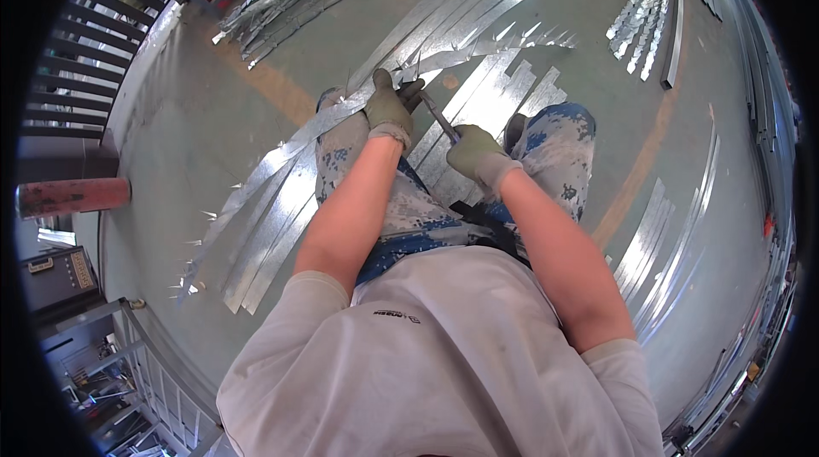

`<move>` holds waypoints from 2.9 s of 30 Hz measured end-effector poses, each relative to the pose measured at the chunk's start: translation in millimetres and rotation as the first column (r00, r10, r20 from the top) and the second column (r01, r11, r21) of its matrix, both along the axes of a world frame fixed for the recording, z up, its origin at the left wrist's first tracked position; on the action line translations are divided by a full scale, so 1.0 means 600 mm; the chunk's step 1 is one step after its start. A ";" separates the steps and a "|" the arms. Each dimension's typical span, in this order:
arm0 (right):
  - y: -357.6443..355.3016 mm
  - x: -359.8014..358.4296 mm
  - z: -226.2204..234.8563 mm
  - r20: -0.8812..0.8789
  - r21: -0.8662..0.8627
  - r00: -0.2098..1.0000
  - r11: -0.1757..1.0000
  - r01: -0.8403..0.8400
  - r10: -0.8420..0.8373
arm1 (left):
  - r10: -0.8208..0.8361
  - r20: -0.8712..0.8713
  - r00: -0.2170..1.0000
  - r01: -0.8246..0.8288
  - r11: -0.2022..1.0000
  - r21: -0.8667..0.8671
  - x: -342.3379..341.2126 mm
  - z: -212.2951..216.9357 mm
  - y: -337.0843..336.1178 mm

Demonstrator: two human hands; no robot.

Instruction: The person sits on the floor and uses tin snips to cut a long metal strip into smaller segments. The person repeatedly positions the snips, cuts, and drops the resulting pieces onto a growing pile on the floor.

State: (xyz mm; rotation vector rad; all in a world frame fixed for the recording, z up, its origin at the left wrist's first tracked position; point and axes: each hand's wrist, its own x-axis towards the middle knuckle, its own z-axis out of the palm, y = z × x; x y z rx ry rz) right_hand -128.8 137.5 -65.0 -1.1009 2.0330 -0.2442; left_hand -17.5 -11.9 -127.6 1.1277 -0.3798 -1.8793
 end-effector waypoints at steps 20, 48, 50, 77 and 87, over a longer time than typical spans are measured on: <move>0.004 -0.138 0.084 0.983 -0.104 0.179 0.688 0.719 -0.039 | -0.032 -0.278 0.960 0.018 0.998 -0.053 -0.052 0.116 -0.053; 0.035 -0.101 0.033 0.590 -0.154 0.716 0.819 0.552 -0.372 | -0.113 -0.396 0.911 0.094 0.993 -0.067 0.016 0.021 -0.021; 0.032 -0.104 0.025 0.588 -0.162 0.724 0.823 0.544 -0.362 | -0.082 -0.385 0.919 0.074 0.997 -0.036 0.013 0.028 -0.021; 0.009 -0.094 0.019 0.510 -0.181 0.771 0.829 0.530 -0.382 | -0.108 -0.478 0.871 0.076 0.993 -0.086 0.018 0.016 -0.025; 0.007 -0.082 0.041 0.542 -0.167 0.737 0.808 0.566 -0.404 | -0.106 -0.471 0.876 0.069 0.993 -0.095 0.017 0.012 -0.025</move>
